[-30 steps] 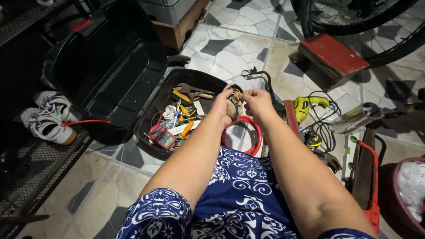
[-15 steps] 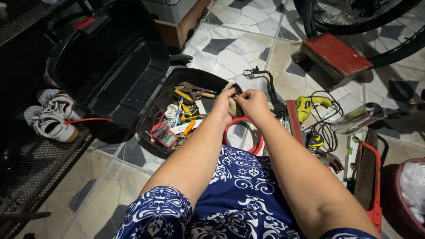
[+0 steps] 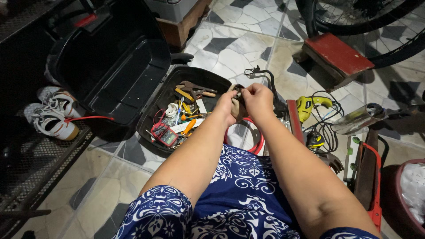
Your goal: The person sits on the floor and empties a black toolbox, then sorts and arranges various tools and parts on the floor beside it. They handle pliers, screwdrivers, a multimeter, and small hardware items, placing them in groups on the tiled floor.
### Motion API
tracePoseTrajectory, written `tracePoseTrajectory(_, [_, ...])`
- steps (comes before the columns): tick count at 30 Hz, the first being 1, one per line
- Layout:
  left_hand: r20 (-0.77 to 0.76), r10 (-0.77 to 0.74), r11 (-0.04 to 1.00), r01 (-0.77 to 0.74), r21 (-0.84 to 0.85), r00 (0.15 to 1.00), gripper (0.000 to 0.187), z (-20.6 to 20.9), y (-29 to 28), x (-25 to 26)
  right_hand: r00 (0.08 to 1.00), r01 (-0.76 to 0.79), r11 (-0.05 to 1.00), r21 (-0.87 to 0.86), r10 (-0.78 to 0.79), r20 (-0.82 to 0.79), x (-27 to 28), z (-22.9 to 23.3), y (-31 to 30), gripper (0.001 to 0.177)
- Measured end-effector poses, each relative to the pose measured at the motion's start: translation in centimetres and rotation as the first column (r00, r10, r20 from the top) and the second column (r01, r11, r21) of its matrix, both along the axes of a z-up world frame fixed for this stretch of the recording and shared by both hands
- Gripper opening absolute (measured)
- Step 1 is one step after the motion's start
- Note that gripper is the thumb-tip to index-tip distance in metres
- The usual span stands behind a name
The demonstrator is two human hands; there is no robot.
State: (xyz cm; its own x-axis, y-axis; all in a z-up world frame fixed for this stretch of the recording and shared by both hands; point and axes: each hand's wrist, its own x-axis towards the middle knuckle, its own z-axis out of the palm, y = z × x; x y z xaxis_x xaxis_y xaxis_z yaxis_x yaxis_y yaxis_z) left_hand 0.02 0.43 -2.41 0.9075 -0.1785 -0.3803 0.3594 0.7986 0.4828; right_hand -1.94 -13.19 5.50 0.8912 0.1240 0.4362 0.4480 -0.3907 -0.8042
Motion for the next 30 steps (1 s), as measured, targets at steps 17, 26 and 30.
tracePoseTrajectory(17, [-0.16,0.102,0.992,-0.09,0.084,0.982,0.045,1.4,-0.5,-1.0,0.58,0.171,0.139,0.975,0.786,-0.214,5.7,-1.7,-3.9,0.025])
tracePoseTrajectory(26, [-0.156,0.106,0.99,-0.089,0.108,0.982,0.045,3.1,-0.4,-2.3,0.516,0.18,0.024,0.983,0.849,-0.115,3.1,1.7,-4.4,0.081])
tracePoseTrajectory(30, [-0.126,0.106,0.993,-0.099,0.059,0.986,0.045,3.7,-0.5,-2.6,0.509,0.213,0.014,0.977,0.852,-0.124,3.3,1.3,-4.5,0.081])
